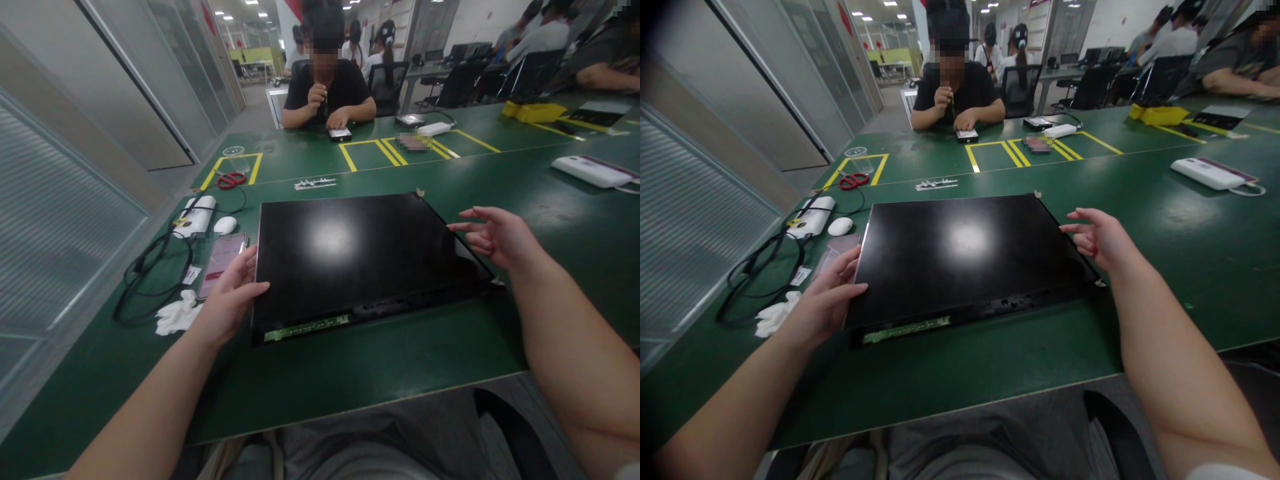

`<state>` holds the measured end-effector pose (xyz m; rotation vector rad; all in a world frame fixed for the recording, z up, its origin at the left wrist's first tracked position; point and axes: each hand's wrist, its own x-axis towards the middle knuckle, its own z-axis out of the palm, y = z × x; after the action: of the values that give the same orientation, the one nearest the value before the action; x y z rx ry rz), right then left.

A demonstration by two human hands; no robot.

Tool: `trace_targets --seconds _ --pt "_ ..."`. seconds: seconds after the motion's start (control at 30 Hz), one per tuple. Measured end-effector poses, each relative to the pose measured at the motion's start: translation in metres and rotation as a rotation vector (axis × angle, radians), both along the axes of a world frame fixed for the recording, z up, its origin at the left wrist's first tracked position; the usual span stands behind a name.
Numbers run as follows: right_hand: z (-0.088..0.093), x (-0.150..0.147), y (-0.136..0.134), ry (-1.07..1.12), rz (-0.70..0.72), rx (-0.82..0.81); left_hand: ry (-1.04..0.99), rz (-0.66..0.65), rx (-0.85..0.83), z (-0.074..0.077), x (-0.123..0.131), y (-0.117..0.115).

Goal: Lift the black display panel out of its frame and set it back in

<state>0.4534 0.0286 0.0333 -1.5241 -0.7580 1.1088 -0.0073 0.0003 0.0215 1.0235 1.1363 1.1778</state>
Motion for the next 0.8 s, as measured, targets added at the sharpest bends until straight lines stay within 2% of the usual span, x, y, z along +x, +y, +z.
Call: trace_targets --seconds 0.3,0.6,0.8 --pt "-0.02 0.006 0.008 -0.126 0.086 0.021 0.111 -0.088 0.026 -0.018 -0.009 0.008" --pt "-0.02 -0.006 0.005 -0.252 0.047 0.05 0.201 0.041 0.028 -0.017 0.001 0.005" --pt "-0.02 -0.011 0.003 -0.318 0.076 0.02 0.253 0.004 0.054 -0.016 0.004 0.003"
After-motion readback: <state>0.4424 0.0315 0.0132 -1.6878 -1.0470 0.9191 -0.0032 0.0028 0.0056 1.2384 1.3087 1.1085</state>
